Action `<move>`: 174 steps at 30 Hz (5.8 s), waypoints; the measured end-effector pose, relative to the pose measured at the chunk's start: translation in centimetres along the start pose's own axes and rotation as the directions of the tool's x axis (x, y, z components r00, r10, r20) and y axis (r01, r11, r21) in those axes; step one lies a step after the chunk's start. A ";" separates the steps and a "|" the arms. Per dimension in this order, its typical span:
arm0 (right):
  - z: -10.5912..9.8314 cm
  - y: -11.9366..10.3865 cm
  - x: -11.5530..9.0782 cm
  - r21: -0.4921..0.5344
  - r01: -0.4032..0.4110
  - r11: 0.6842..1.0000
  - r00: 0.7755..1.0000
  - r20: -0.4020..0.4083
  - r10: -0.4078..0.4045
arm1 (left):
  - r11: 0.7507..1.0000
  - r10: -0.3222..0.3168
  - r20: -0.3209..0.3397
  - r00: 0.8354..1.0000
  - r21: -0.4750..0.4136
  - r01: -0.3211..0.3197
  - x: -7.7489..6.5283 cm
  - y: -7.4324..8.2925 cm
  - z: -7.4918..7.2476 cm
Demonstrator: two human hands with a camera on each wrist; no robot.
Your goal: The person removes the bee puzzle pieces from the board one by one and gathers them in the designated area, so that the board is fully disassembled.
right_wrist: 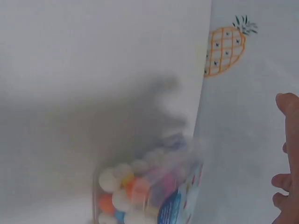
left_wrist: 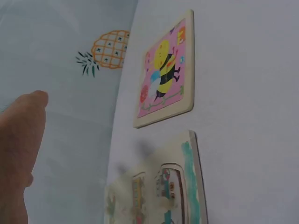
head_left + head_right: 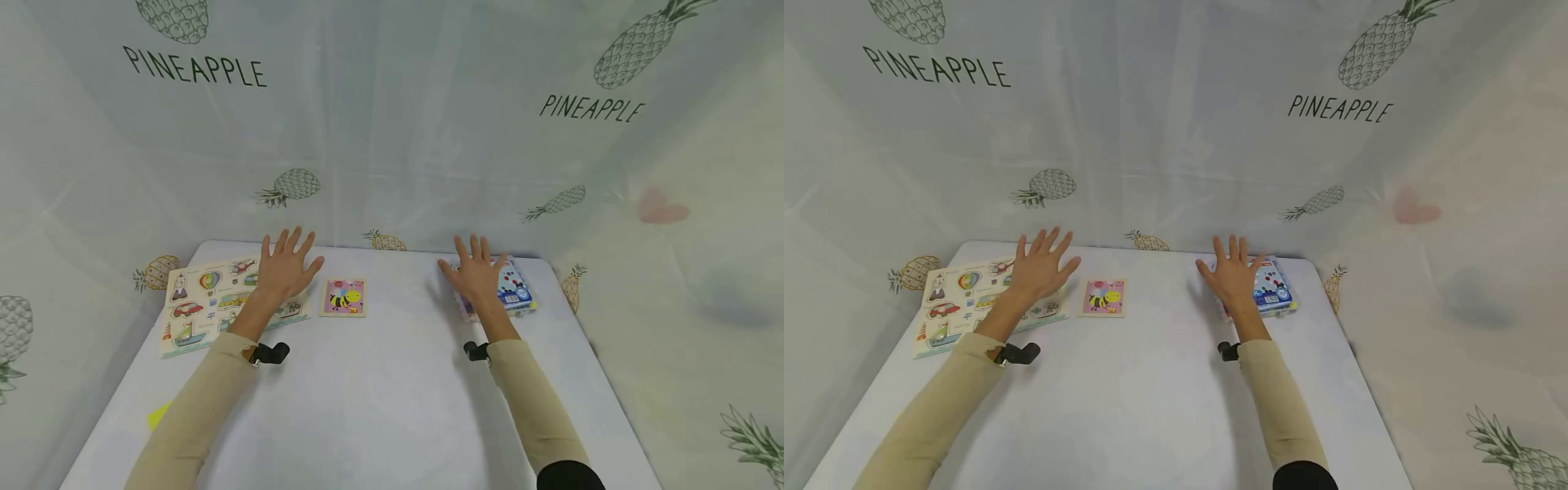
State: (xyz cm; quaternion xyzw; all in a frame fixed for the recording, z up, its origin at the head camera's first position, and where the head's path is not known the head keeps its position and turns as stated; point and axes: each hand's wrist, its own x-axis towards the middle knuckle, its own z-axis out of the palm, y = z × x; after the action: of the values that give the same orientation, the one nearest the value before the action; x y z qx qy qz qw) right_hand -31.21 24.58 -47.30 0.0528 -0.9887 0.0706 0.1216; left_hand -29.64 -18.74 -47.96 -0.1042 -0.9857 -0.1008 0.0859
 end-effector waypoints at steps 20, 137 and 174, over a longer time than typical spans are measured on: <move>7.8 -12.3 -5.4 0.519 0.115 0.847 0.968 0.131 -0.212 | 0.962 0.212 0.087 0.973 -0.192 -0.192 -3.9 3.0 6.5; 9.5 -17.4 0.6 0.288 0.023 0.957 0.941 0.318 -0.118 | 0.996 -0.017 0.153 0.988 -0.080 0.029 -2.3 5.9 7.8; 9.5 -16.9 0.5 0.416 -0.043 0.908 0.934 0.339 -0.111 | 0.998 -0.008 0.163 0.987 -0.063 0.018 -2.4 6.2 7.5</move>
State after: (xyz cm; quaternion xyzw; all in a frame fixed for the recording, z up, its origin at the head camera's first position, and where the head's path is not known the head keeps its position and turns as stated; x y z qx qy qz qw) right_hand -31.88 6.45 -54.14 0.1067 -0.9551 0.2670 -0.0718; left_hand -27.07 -11.62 -54.49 -0.1083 -0.9863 -0.1240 0.0009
